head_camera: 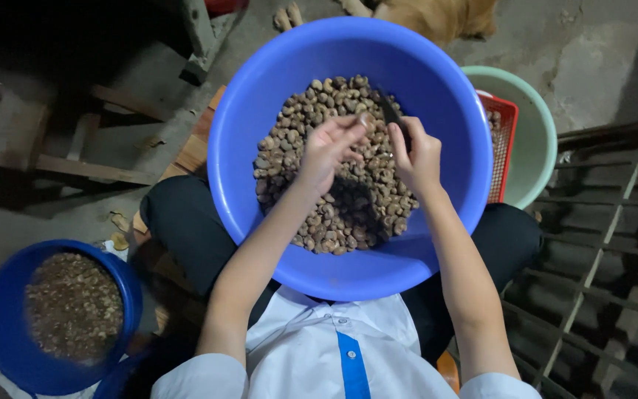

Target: A person uses a small knife to manually peel the skins off individual nuts over a large blue plastic bowl.

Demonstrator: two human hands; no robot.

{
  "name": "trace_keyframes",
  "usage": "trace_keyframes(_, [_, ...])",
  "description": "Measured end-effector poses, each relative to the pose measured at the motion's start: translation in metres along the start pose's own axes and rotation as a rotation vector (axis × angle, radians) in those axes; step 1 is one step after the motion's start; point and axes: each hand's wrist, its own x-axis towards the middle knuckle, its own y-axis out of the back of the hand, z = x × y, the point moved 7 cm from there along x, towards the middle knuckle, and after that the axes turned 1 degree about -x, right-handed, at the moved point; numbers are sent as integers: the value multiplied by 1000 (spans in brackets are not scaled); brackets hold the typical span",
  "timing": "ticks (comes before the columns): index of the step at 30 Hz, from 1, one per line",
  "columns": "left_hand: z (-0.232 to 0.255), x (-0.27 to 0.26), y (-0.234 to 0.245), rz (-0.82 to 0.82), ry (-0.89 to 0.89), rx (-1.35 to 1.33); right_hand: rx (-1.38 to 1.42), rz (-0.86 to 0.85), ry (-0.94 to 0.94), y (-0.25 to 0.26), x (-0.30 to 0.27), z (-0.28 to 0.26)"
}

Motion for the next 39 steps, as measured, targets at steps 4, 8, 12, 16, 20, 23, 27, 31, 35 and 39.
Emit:
trace_keyframes(4, [12,3,9,45,-69,41,-272,17,198,-5,-2,-14])
trace_keyframes(8, [27,-1,3,40,-140,73,-539,101,404,-3,-6,-16])
trace_keyframes(12, [35,-6,-2,-9,-198,154,-570,166,556,-3,-11,-30])
trace_keyframes(16, [44,-7,-1,-57,-229,221,-640,154,508,6,1,-35])
trace_keyframes(20, [44,-9,-2,-57,-267,360,-634,164,567,5,-2,-37])
trace_keyframes(23, [41,-10,-9,-72,-255,417,-654,163,567,7,-4,-33])
trace_keyframes(27, [28,-7,-2,-74,-267,434,-602,141,591,1,-8,-40])
trace_keyframes(31, [43,-13,-9,-70,-302,498,-583,126,453,3,1,-38])
trace_keyframes(35, [48,-18,-25,-109,-672,891,320,22,-144,-10,-5,6])
trace_keyframes(39, [52,-32,-47,-204,-822,969,766,-21,-450,-23,-10,9])
